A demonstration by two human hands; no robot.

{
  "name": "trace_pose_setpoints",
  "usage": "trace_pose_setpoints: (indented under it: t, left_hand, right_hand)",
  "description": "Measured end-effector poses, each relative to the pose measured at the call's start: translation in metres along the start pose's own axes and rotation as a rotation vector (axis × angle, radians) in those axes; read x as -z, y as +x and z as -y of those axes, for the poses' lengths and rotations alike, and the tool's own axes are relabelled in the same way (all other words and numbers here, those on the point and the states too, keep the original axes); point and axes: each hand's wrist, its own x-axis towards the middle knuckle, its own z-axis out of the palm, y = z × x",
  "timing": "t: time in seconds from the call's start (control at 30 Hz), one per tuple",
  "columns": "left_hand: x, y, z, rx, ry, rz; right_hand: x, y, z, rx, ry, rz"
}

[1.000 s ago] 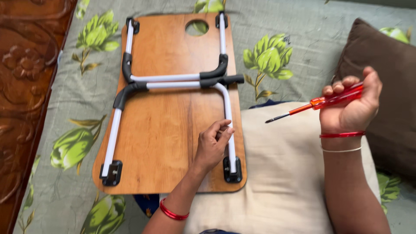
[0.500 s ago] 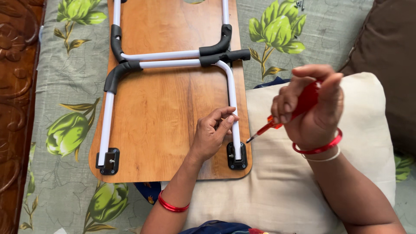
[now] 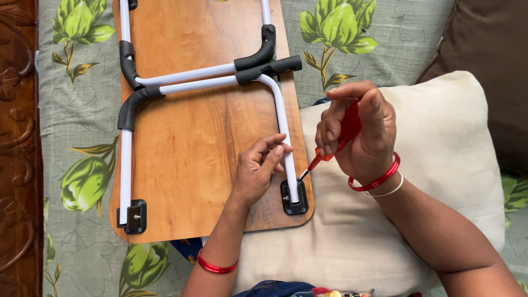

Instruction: The person uses a red-handled screwdriver to tighten screws on the leg joints of a small wooden lap desk. They work on multiple corners, securing the white metal legs to the wooden tabletop while lying on a bed.

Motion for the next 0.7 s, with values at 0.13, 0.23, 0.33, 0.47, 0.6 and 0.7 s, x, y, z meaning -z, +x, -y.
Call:
trace_pose_setpoints:
  t: [0.13,0.23,0.33,0.47,0.6,0.7]
  left_hand:
    - [0.0003,0.0004,0.0015,0.010,-0.009,0.003]
    - [-0.0003,0.0004,0.0041,0.021,-0.047,0.005]
    - [0.0003,0.0006,0.0059,0.025,-0.072,0.007]
    - [0.0002,0.0006,0.0070,0.028,-0.073,0.002]
    - [0.0001,0.0007,0.0080,0.016,-0.086,0.002]
    - [-0.0001,0.0002,0.0091,0.013,-0.080,-0.006]
  right_hand:
    - [0.0001,0.0028,0.0002,0.000,0.013,0.013]
    - [0.0004,0.0027,-0.0002,-0.011,0.025,0.014]
    - [-0.0010,0.0021,-0.0013,-0.021,0.030,0.006]
    - [-0.0015,0.0019,-0.0014,-0.034,0.028,-0.003]
    - [-0.0007,0.0035,-0.0028,-0.041,0.028,-0.016]
    - [0.0002,0.0057,-0.0029,-0.049,0.034,0.002]
